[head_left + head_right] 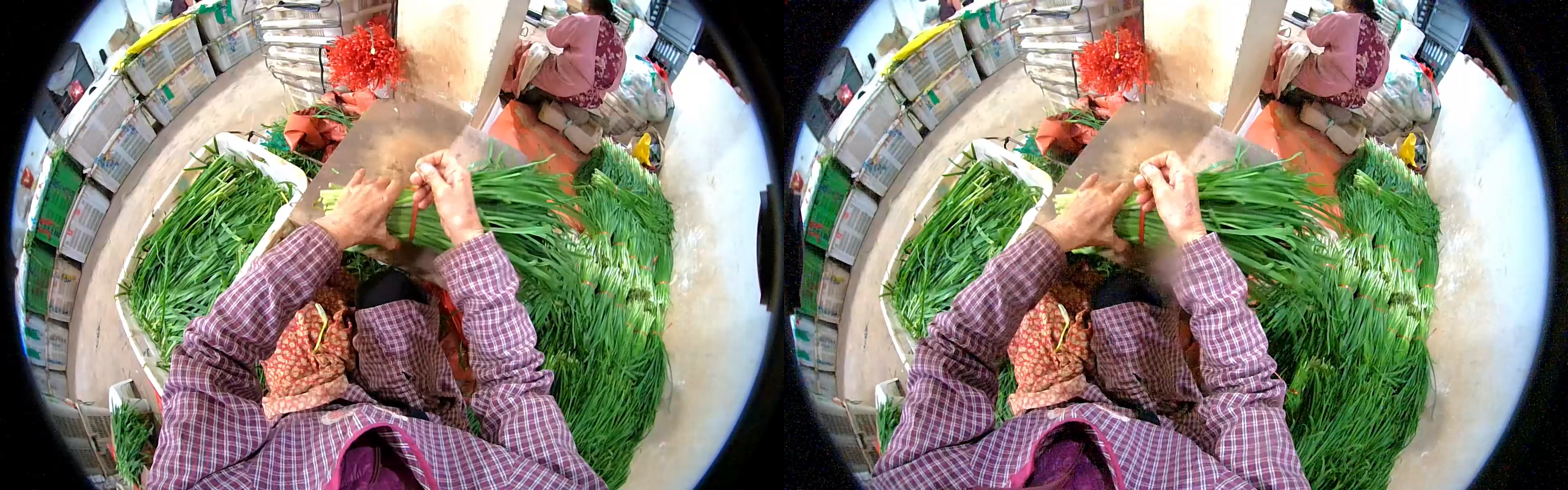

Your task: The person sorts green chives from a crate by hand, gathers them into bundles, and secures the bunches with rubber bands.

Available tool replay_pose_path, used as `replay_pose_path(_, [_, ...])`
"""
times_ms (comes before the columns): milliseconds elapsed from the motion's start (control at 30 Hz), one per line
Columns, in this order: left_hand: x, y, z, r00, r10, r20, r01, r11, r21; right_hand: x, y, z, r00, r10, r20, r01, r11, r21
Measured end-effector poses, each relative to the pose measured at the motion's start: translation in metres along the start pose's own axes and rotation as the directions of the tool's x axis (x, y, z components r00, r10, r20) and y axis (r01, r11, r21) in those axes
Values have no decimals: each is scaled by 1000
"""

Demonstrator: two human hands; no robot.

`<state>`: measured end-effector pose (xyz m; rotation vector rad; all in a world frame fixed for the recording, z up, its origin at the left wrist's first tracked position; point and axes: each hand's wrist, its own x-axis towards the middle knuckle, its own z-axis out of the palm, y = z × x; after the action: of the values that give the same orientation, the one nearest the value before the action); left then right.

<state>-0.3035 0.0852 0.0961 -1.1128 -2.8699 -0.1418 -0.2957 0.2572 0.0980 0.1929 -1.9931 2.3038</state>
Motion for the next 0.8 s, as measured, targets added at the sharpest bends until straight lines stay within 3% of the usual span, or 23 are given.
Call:
replay_pose_path(100, [3, 6, 16, 995, -23, 102, 19, 999, 37, 9, 35, -8, 993, 115, -11, -115, 992, 57])
replay_pose_path(167, [7, 21, 23, 996, -87, -25, 88, 993, 77, 14, 44, -13, 988, 149, -47, -138, 973, 185])
replay_pose_path(233, [13, 30, 26, 991, -130, -22, 132, 987, 87, 16, 41, -14, 986, 158, -48, -146, 970, 192])
replay_pose_path(300, [13, 33, 35, 973, -229, -23, 230, 971, 72, 17, 36, -11, 980, 194, -35, -188, 974, 123])
replay_pose_path(333, [16, 29, 53, 950, -192, -246, 237, 957, 168, 14, 29, -7, 983, 181, -37, -179, 983, 34])
replay_pose_path(500, [16, 26, 45, 960, -279, -5, 279, 960, 29, -6, 0, 5, 979, 205, -13, -205, 974, -93])
replay_pose_path(600, [18, 18, 54, 946, -228, -229, 228, 973, -26, -23, -8, 4, 978, 208, -16, -209, 971, -120])
replay_pose_path(800, [21, 11, 67, 938, -222, -268, 208, 975, -79, -64, -6, 7, 973, 225, -47, -229, 950, -214])
